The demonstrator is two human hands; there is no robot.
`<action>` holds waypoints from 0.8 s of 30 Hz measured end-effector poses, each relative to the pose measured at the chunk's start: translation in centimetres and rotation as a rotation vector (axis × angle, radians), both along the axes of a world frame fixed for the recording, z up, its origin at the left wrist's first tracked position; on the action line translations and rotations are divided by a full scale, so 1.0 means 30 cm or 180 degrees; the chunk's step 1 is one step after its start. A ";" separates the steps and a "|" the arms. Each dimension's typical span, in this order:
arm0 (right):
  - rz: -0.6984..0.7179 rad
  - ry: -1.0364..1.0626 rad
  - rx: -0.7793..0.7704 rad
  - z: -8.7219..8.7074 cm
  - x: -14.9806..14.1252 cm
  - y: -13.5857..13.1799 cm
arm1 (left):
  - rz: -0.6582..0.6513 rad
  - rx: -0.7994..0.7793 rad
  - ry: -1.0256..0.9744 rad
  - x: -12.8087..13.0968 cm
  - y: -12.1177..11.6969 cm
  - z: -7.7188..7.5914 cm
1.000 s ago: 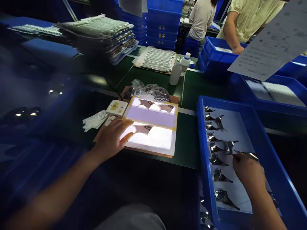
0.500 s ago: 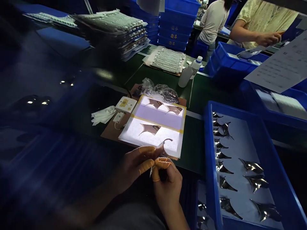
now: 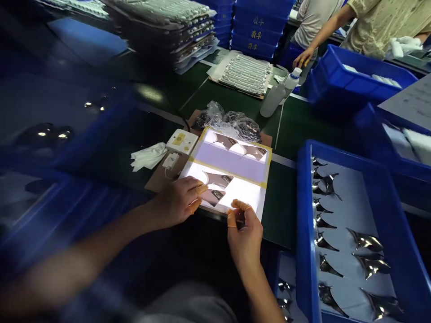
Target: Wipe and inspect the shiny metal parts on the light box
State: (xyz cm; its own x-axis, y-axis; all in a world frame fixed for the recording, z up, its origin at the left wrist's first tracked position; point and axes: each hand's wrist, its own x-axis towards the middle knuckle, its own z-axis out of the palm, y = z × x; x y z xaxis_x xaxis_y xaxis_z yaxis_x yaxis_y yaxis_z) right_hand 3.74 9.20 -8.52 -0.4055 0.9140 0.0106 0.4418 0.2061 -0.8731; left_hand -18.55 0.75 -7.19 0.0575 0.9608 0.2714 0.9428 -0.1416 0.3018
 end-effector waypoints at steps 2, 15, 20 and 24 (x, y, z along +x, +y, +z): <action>0.0005 0.0079 -0.0248 0.008 -0.022 0.029 | -0.0062 -0.0151 0.0254 -0.015 0.020 -0.009; 0.0112 -0.0148 -0.0404 -0.013 -0.157 0.171 | 0.0363 0.0100 -0.0229 0.002 0.020 -0.025; 0.0214 0.0038 -0.0490 -0.025 -0.214 0.222 | 0.0387 0.0108 -0.0208 0.016 0.013 -0.049; 0.0288 0.0397 -0.0830 -0.045 -0.220 0.240 | 0.0352 0.0093 -0.0177 0.021 0.001 -0.052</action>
State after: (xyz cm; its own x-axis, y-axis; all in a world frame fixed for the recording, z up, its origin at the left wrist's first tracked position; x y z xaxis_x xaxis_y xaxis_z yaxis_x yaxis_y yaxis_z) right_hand -2.86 16.40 -9.86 -0.4959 0.8526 -0.1649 0.3178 0.0014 -0.9482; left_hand -17.92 0.78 -8.75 -0.0644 0.9520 0.2991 0.9350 -0.0472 0.3514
